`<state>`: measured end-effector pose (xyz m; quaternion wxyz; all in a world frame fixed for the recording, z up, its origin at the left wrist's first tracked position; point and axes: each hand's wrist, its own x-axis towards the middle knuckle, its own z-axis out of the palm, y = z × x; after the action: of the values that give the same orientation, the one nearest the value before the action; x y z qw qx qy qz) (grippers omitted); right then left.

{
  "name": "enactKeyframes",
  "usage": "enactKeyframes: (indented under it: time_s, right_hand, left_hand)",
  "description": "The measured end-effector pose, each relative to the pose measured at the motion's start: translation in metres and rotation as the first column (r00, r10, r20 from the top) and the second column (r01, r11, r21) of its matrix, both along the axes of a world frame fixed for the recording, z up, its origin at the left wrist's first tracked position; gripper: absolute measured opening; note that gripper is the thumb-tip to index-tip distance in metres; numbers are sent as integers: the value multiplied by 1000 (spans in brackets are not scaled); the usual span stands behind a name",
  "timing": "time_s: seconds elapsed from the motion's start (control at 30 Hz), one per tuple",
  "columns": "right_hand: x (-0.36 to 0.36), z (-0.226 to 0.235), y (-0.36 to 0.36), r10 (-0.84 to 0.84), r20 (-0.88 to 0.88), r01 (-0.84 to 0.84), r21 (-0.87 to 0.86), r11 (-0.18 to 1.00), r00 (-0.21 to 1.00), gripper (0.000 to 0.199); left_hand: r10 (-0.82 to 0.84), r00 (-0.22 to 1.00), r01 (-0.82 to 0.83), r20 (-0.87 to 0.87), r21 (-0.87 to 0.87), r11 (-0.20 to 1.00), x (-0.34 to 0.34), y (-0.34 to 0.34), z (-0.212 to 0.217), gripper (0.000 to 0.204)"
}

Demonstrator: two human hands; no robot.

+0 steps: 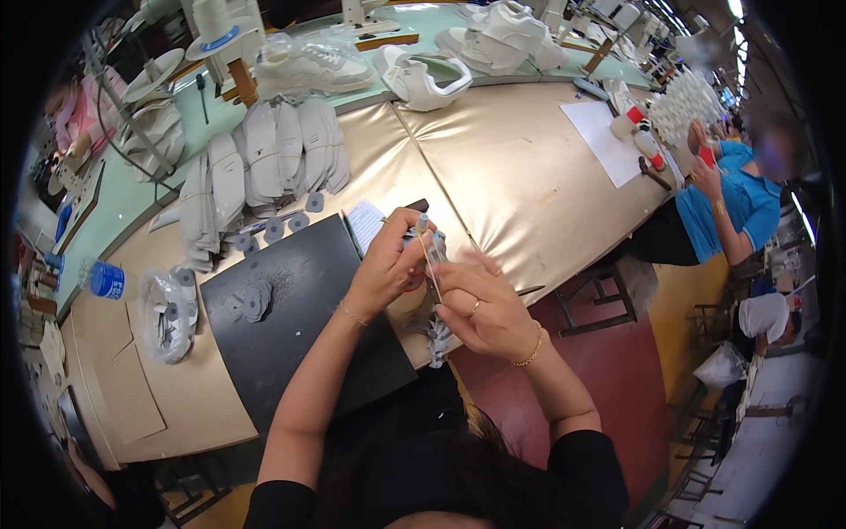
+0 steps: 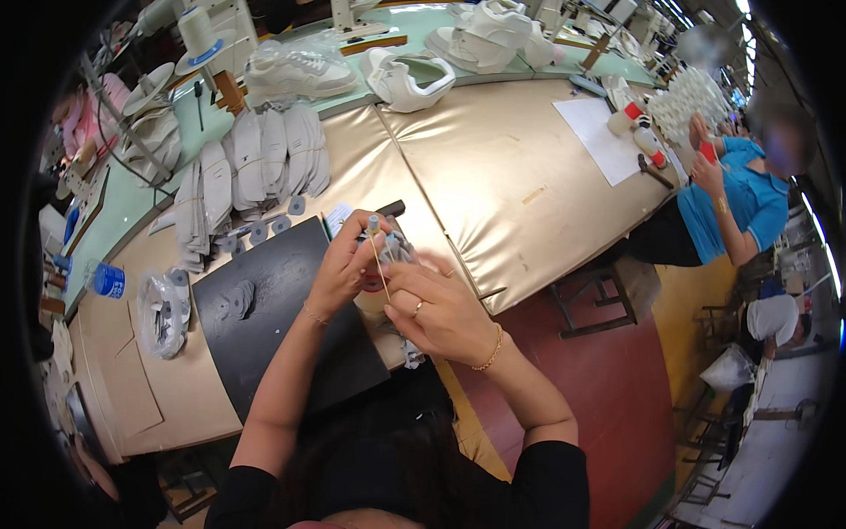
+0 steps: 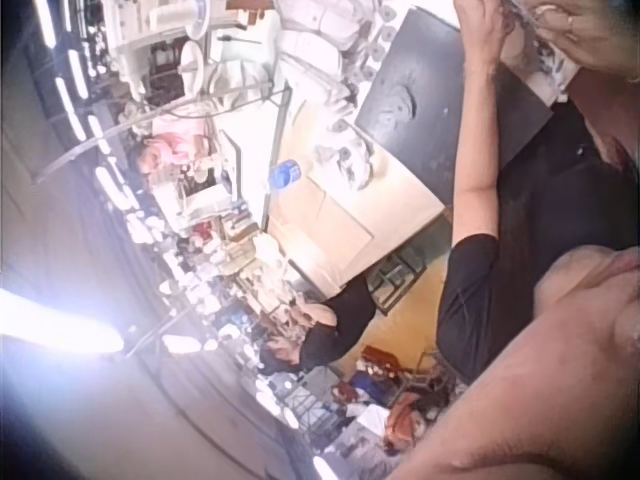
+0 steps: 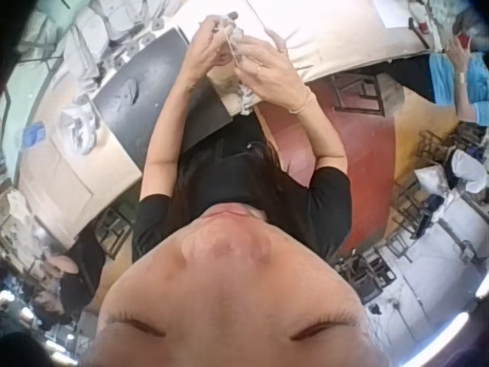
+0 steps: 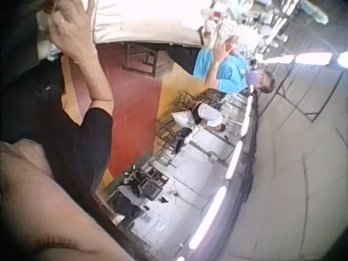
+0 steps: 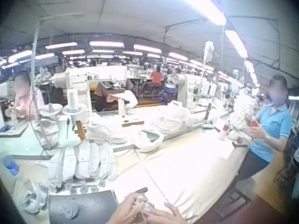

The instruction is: The person applies glue from a squeeze bottle onto small gray circular parts on a black mat, then places them aside. The person also handles a small white fabric piece and a rubber band, wrapping the band around the fabric.

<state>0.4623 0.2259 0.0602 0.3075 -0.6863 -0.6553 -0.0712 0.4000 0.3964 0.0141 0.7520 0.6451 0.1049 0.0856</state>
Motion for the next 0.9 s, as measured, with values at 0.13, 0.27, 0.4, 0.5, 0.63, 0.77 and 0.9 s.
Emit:
enactKeyframes:
  time_s: [0.13, 0.27, 0.4, 0.5, 0.63, 0.77, 0.9]
  right_hand:
    - [-5, -50, 2, 553, -810, 162, 529, 833, -195, 13]
    - [8, -52, 13, 538, -273, 430, 370, 824, -797, 39]
    - [2, -16, 16, 14, -962, 263, -61, 963, -272, 40]
    - [5, 10, 10, -212, -914, 170, -162, 972, 346, 41]
    - [4, 13, 17, -337, -733, 311, -178, 933, 591, 27]
    - [-3, -1, 14, -322, -582, 388, -13, 922, 746, 17]
    - [-6, 6, 5, -374, -80, 366, -101, 925, 924, 9]
  left_hand:
    - [16, 957, -98, 290, 270, 958, 1, 4, -20, 20]
    - [13, 939, -107, 345, 254, 961, -7, -1, -24, 20]
    - [-9, 906, -157, 422, 357, 921, -13, -13, -26, 24]
    - [-75, 936, -96, 345, 455, 885, -11, -16, -17, 26]
    - [-165, 942, -2, 291, 498, 867, -11, -20, -13, 26]
    - [-2, 933, -142, 359, 375, 916, -4, -11, -24, 24]
    - [22, 931, -160, 363, 354, 921, 6, -10, -21, 21]
